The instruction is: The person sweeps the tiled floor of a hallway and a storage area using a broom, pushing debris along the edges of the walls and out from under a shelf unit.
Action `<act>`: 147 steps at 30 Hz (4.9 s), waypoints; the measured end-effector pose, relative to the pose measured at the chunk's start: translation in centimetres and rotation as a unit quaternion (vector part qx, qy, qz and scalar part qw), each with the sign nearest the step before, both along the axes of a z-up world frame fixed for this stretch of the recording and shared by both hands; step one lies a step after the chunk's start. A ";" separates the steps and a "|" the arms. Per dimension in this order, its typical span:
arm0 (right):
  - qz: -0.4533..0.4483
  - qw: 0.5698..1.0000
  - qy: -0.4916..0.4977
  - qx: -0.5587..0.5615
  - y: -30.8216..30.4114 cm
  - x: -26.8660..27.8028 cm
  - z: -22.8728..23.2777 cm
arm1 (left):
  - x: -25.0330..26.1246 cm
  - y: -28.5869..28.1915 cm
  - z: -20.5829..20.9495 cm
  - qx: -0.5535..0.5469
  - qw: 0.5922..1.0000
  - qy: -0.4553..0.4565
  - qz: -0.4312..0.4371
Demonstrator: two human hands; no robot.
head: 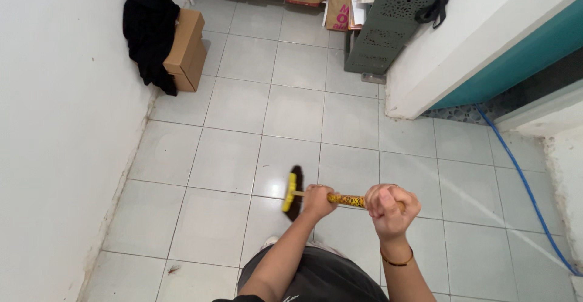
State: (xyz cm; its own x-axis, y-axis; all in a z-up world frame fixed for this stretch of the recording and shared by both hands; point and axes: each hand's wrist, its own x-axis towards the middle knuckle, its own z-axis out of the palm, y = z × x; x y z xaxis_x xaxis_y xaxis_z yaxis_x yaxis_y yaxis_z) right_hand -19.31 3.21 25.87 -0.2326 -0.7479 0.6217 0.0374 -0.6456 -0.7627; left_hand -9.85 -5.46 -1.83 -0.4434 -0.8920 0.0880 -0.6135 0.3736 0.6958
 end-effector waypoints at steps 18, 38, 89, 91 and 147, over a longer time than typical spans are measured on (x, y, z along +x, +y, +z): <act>-0.013 0.998 -0.068 0.001 3.0 -2.8 6.1 | -0.5 1.8 4.0 -0.009 0.992 0.115 0.043; -0.042 0.978 0.203 -0.006 2.8 4.7 -0.4 | -0.1 5.2 1.5 0.086 0.956 0.238 -0.148; 0.078 0.994 0.051 0.053 2.5 2.2 0.1 | 2.7 4.5 2.4 0.115 0.992 -0.019 0.039; 0.100 0.994 0.009 0.039 2.8 2.1 -0.4 | 3.3 4.3 1.9 0.104 0.993 -0.041 0.039; 0.099 0.994 0.036 0.041 1.0 8.8 -0.3 | 11.1 2.9 3.1 0.069 0.997 0.005 0.036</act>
